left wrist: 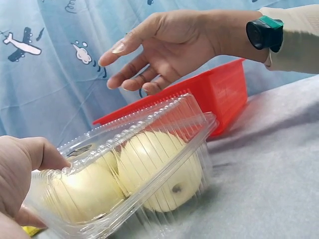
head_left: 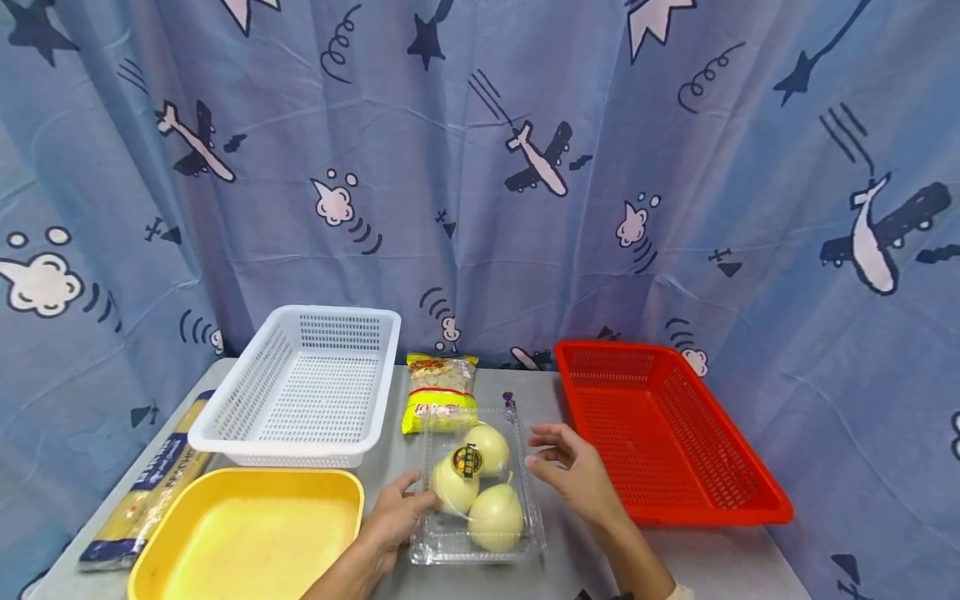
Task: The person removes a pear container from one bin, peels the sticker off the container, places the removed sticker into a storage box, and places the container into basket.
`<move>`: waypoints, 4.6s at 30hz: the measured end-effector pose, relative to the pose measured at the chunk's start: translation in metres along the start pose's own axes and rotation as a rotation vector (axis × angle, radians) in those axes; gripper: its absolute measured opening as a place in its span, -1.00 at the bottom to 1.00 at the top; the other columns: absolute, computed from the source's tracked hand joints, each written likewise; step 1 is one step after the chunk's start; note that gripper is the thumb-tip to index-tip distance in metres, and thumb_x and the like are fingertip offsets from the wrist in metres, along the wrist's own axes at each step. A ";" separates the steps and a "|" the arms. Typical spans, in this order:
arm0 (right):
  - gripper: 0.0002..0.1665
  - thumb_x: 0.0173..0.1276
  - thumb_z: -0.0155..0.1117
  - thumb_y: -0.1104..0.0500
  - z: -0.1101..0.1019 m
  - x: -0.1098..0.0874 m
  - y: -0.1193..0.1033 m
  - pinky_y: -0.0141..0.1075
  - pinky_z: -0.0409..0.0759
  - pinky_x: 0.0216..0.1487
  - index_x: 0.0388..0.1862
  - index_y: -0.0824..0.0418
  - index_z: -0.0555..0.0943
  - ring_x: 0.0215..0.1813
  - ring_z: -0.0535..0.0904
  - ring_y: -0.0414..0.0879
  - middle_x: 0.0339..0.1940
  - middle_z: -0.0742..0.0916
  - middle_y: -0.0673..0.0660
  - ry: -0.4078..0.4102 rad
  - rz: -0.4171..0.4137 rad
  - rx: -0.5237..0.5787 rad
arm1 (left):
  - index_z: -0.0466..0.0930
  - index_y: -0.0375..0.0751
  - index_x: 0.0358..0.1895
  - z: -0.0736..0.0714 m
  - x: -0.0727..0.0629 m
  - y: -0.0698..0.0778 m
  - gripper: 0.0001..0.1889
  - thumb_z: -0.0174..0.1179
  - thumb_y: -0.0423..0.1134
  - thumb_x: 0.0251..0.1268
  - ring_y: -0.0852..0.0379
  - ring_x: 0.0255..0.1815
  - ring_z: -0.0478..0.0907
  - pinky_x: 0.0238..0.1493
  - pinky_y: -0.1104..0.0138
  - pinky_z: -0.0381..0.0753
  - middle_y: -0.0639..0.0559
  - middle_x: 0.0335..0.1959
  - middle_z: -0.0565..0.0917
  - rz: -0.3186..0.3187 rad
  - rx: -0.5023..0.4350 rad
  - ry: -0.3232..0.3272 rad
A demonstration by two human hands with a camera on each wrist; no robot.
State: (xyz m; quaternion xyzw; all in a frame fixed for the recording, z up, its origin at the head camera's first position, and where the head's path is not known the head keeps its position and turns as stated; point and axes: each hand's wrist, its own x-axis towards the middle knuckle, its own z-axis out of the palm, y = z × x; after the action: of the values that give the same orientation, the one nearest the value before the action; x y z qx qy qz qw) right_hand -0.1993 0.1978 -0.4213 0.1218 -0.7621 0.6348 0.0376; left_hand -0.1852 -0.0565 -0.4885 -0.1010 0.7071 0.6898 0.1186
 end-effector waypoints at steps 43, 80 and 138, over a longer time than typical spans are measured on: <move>-0.59 0.20 0.25 0.50 0.055 0.041 0.005 -0.35 0.52 -0.31 0.06 0.47 0.53 -0.25 0.55 0.16 -0.17 0.64 0.37 -0.108 -0.089 -0.083 | 0.20 -0.45 0.39 0.000 0.000 0.000 -0.16 0.30 -0.28 -0.05 -0.03 -0.25 0.41 -0.34 0.26 0.45 -0.24 -0.08 0.47 0.022 0.025 0.017; -0.65 0.16 0.25 0.48 0.062 0.051 0.027 -0.22 0.57 -0.28 -0.03 0.39 0.58 -0.33 0.58 -0.05 -0.20 0.70 0.27 -0.182 -0.109 -0.417 | 0.20 -0.47 0.38 -0.001 -0.003 -0.001 -0.19 0.30 -0.30 -0.01 0.01 -0.27 0.44 -0.38 0.29 0.49 -0.27 -0.04 0.48 0.021 -0.024 0.000; -0.87 0.21 0.33 0.38 0.068 0.075 0.017 -0.34 0.46 -0.44 -0.42 0.18 0.73 -0.47 0.46 -0.22 -0.50 0.68 -0.07 -0.298 -0.057 -0.594 | 0.20 -0.48 0.38 -0.002 -0.005 -0.002 -0.17 0.30 -0.27 -0.02 0.08 -0.41 0.41 -0.51 0.37 0.42 -0.21 -0.10 0.53 0.023 -0.011 -0.015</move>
State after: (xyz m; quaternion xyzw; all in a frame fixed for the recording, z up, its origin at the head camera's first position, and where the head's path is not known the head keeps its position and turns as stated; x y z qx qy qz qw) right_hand -0.2692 0.1235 -0.4348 0.2182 -0.9072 0.3589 -0.0226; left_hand -0.1800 -0.0585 -0.4886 -0.0884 0.7035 0.6956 0.1155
